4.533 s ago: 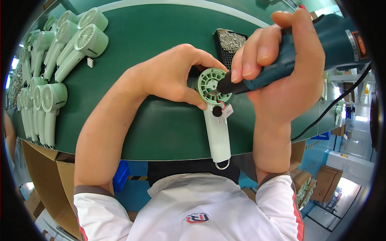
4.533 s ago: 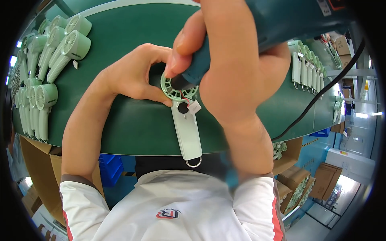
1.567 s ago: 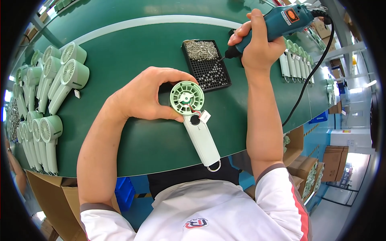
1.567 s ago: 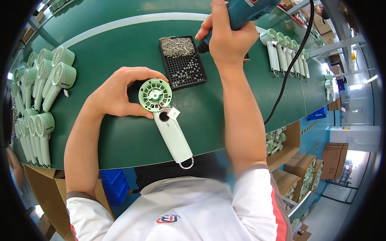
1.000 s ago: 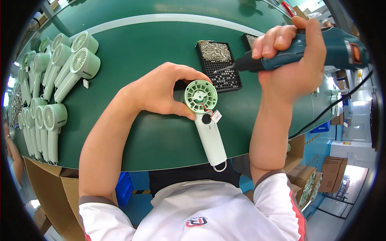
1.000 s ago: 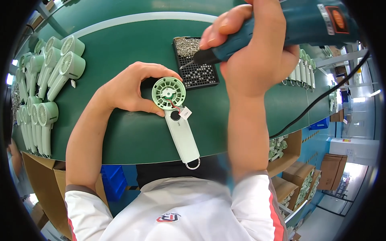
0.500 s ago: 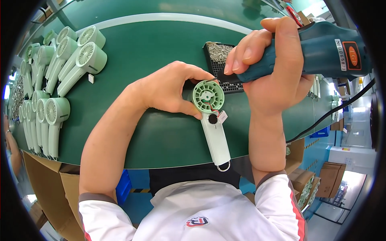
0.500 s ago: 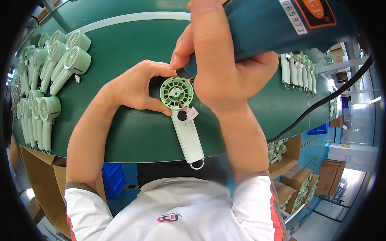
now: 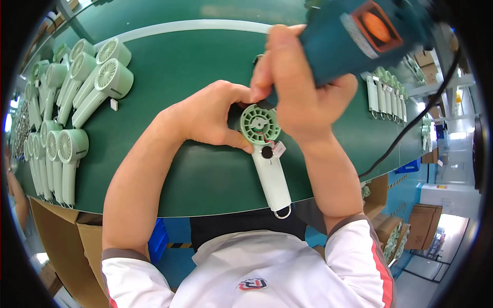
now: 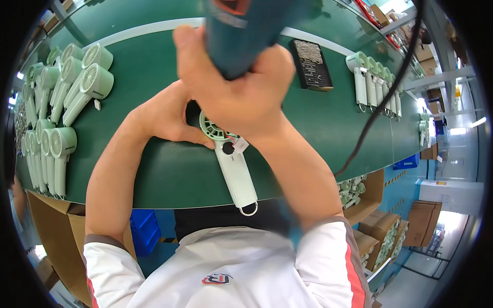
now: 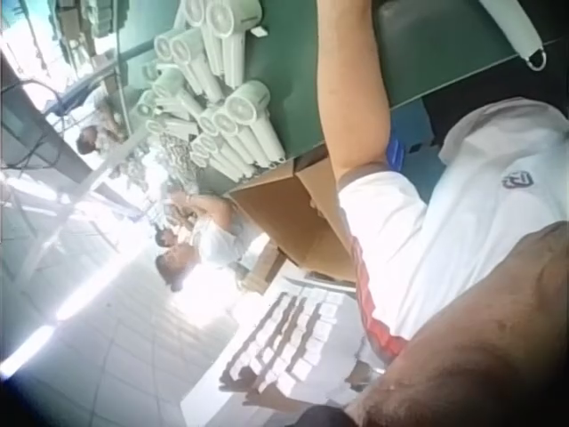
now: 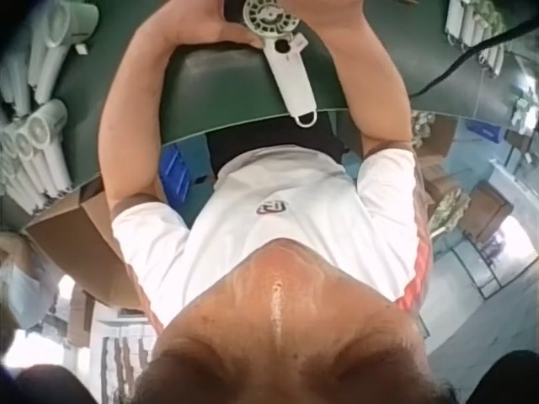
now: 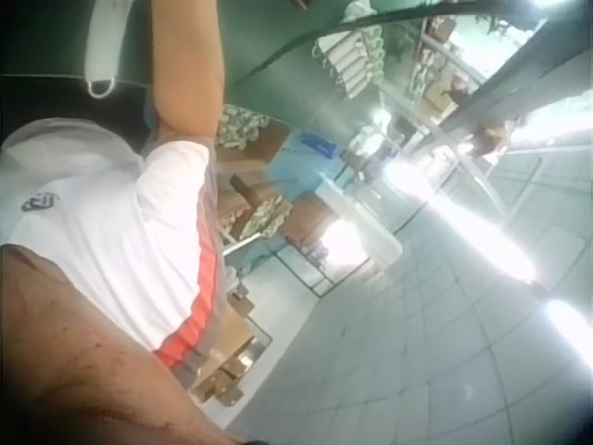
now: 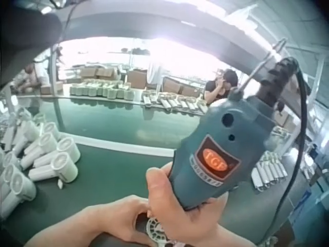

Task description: The person assembles handheld fans by fastening screws into the handle base with an electric screwdriver, fitting a motor component into the fan casing, driving screws into the fan head with the screwdriver, and placing the assembled fans in a row on the table.

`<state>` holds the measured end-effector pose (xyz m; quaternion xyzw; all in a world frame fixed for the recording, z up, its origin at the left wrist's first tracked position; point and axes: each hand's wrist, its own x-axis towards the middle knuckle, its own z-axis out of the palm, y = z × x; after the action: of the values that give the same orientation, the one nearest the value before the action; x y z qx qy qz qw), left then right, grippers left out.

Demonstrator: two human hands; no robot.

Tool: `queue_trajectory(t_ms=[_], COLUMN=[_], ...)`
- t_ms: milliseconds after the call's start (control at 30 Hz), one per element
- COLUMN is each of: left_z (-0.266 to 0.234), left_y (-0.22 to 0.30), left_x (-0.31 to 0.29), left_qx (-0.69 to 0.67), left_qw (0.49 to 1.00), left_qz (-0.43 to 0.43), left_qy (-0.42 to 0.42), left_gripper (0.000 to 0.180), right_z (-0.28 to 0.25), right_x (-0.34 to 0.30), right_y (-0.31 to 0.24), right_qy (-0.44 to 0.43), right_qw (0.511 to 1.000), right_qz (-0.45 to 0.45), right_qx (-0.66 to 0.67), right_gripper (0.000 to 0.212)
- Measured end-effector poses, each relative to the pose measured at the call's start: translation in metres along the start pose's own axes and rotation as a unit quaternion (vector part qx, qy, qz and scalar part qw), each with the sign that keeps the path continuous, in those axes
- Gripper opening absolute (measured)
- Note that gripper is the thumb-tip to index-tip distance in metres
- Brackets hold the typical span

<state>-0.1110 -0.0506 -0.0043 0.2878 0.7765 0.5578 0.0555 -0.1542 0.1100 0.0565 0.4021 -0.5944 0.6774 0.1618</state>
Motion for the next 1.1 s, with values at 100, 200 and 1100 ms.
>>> queue_trajectory(t_ms=[100, 200, 1100], left_z=[-0.003, -0.002, 0.001], left_y=[0.005, 0.007, 0.004], left_x=[-0.004, -0.001, 0.005], left_qx=[0.011, -0.026, -0.015], left_qw=[1.000, 0.999, 1.000], left_qz=[-0.009, -0.034, -0.017], left_qy=[0.027, 0.020, -0.011], left_gripper=[0.054, 0.053, 0.066], right_z=[0.011, 0.006, -0.086], right_x=[0.002, 0.005, 0.023], right_y=[0.006, 0.007, 0.041], right_qy=[0.001, -0.020, 0.163], right_qw=[0.999, 0.999, 0.982], right_qz=[0.017, 0.003, 0.090], right_qx=[0.046, 0.031, 0.020], right_gripper=[0.013, 0.015, 0.024])
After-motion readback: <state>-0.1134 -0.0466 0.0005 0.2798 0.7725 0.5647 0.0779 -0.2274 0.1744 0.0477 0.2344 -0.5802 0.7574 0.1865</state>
